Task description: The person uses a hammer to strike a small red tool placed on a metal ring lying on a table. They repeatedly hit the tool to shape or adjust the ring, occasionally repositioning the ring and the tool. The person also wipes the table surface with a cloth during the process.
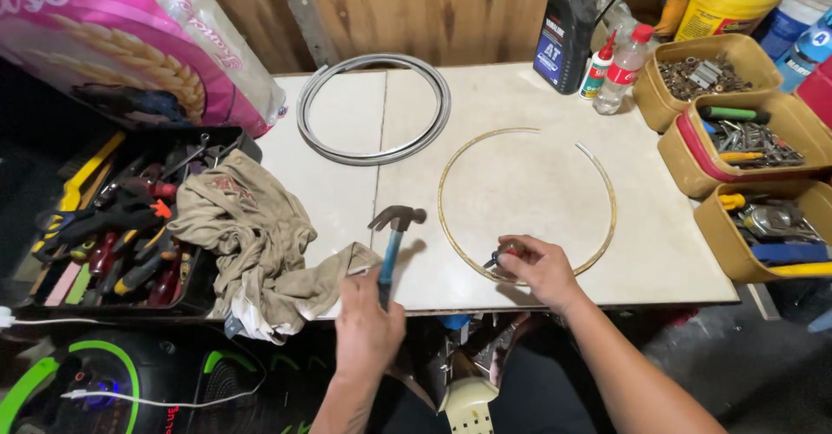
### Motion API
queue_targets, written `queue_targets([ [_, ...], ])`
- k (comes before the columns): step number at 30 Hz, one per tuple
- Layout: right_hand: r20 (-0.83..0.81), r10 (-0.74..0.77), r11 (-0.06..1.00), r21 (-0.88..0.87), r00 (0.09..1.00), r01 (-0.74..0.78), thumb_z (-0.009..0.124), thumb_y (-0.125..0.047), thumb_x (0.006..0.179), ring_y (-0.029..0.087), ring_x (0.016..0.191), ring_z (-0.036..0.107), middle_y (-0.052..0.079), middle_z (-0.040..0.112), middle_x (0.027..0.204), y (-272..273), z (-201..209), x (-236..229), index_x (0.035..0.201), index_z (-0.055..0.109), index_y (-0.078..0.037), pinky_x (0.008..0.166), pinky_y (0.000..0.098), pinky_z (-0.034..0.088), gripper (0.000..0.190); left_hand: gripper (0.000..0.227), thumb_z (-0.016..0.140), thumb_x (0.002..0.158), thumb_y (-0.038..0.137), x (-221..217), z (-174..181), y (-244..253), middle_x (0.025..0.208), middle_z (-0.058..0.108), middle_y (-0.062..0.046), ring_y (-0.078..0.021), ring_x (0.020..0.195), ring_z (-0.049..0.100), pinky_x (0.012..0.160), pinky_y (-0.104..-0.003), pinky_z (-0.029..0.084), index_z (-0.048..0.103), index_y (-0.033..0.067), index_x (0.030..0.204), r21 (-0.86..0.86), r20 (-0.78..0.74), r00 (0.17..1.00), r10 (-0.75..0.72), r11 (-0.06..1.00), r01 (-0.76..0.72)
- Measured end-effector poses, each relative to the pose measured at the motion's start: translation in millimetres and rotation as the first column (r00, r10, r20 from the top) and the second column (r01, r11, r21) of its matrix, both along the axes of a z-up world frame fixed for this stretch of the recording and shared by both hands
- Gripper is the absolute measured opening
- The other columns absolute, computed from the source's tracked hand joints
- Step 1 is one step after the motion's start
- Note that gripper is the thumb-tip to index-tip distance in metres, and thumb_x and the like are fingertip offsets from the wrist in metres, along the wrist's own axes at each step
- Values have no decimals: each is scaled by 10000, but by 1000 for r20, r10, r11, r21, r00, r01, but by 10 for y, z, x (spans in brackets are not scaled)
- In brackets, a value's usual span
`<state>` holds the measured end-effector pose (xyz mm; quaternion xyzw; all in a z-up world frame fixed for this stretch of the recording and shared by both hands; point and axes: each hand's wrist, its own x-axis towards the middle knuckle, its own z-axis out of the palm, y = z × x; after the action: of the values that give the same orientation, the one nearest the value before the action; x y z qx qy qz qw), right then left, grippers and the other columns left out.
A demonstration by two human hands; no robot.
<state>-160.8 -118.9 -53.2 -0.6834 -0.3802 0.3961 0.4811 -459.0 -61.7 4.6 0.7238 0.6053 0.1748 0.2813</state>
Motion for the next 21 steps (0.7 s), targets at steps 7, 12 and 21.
queue_targets([
  [7, -30, 11, 988, 152, 999, -6, 754, -154, 876, 198, 873, 755, 102, 780, 972, 13, -128, -35, 1135, 736, -16, 830, 308, 644, 294, 553, 573, 957, 247, 198, 214, -223, 1251, 695, -127, -331, 1081, 721, 1036, -538, 538, 479, 151, 1494, -64, 59, 948, -312, 947, 316],
  [12, 23, -21, 984, 175, 1000, 17, 718, -186, 905, 198, 760, 773, 104, 768, 907, -10, -80, -47, 1111, 723, -9, 737, 296, 675, 271, 583, 586, 946, 302, 295, -88, -293, 1108, 672, -88, -390, 977, 660, 819, -585, 525, 453, 249, 1512, 33, -25, 937, -348, 937, 349],
  [21, 35, 5, 984, 176, 999, -11, 721, -177, 909, 152, 891, 734, 81, 782, 997, -5, -126, -37, 1140, 718, -19, 822, 275, 646, 280, 595, 625, 916, 255, 181, -351, -338, 1072, 683, -92, -386, 960, 664, 830, -554, 529, 490, 211, 1493, 110, -5, 943, -333, 937, 331],
])
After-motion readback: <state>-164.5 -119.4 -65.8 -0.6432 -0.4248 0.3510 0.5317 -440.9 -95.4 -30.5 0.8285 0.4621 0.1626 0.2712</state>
